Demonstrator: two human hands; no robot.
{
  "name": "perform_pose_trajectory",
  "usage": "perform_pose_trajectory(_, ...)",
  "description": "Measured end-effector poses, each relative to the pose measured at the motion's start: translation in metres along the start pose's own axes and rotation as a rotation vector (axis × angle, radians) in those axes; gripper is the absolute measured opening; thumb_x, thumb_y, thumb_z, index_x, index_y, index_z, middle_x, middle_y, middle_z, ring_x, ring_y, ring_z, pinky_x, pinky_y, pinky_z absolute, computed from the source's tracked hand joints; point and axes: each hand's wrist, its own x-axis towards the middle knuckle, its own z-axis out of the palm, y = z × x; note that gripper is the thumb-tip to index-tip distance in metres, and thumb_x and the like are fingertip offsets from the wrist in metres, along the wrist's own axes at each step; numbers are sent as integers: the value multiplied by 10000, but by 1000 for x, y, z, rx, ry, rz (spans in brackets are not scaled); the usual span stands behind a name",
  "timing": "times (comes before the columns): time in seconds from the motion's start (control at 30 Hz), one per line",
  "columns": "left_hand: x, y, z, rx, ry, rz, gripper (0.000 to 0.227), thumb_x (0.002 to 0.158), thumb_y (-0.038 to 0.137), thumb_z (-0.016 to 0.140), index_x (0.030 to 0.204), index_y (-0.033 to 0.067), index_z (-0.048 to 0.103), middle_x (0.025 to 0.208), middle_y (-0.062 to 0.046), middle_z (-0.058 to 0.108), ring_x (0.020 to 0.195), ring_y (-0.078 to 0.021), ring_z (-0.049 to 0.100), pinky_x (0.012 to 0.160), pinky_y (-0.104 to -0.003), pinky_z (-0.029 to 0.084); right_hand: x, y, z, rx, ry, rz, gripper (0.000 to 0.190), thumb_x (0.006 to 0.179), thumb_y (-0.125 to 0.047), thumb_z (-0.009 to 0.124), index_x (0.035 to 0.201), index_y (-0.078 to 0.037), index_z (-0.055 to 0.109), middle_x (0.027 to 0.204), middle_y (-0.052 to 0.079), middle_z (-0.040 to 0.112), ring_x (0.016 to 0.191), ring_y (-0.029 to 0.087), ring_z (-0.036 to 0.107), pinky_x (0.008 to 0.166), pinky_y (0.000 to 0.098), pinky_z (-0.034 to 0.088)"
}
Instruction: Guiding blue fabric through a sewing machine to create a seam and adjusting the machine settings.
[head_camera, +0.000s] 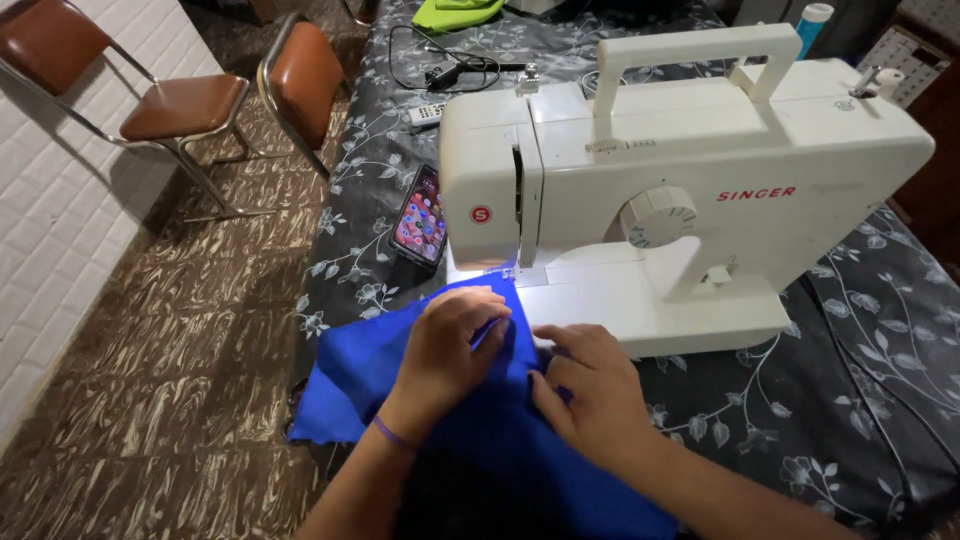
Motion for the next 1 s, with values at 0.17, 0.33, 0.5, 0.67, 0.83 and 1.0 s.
perform_pose_trajectory(0.17,8,-6,1,1,1,53,157,930,180,724,1038,120,820,1156,-114,822,1082,-320,768,1007,-458,553,3,6,3,-13,10,-77,293,1008,-173,662,741,-76,587,1211,145,759,1000,347,677,958,475,513)
perform_pose_trajectory(0.33,12,-8,-2,12,-66,30,202,974,216,674,1088,168,834,1232,-94,816,1184,-329,734,1035,-478,506,-4,21,16,-64,-1,-104,296,1003,-162,673,755,-75,537,1271,142,753,999,354,663,1020,540,514)
perform_pose_trajectory(0.5,14,-10,-1,62,-89,70,233,992,197,628,1116,184,825,1275,-77,798,1213,-352,700,1020,-514,488,-7,27,23,-116,24,-113,291,979,-182,730,736,-72,613,1324,117,752,1050,325,681,1087,555,516)
perform_pose_trajectory(0.67,14,-14,-1,62,-126,69,244,990,183,626,1143,177,816,1303,-91,783,1222,-364,684,1012,-522,486,-7,28,25,-144,-12,-106,271,958,-186,765,738,-88,640,1313,104,760,1089,325,683,1084,590,506)
perform_pose_trajectory(0.83,13,-17,2,49,-104,84,233,996,165,629,1149,169,805,1304,-86,779,1222,-357,685,1033,-511,484,-5,23,26,-148,-22,-120,246,949,-175,773,743,-86,672,1298,76,766,1091,319,683,1090,630,487)
perform_pose_trajectory(1.0,13,-15,0,61,-103,50,228,1008,199,600,1133,171,789,1295,-77,788,1219,-356,680,1005,-515,467,-1,19,24,-150,-28,-140,235,962,-150,750,763,-83,643,1301,94,763,1091,334,694,1102,649,470)
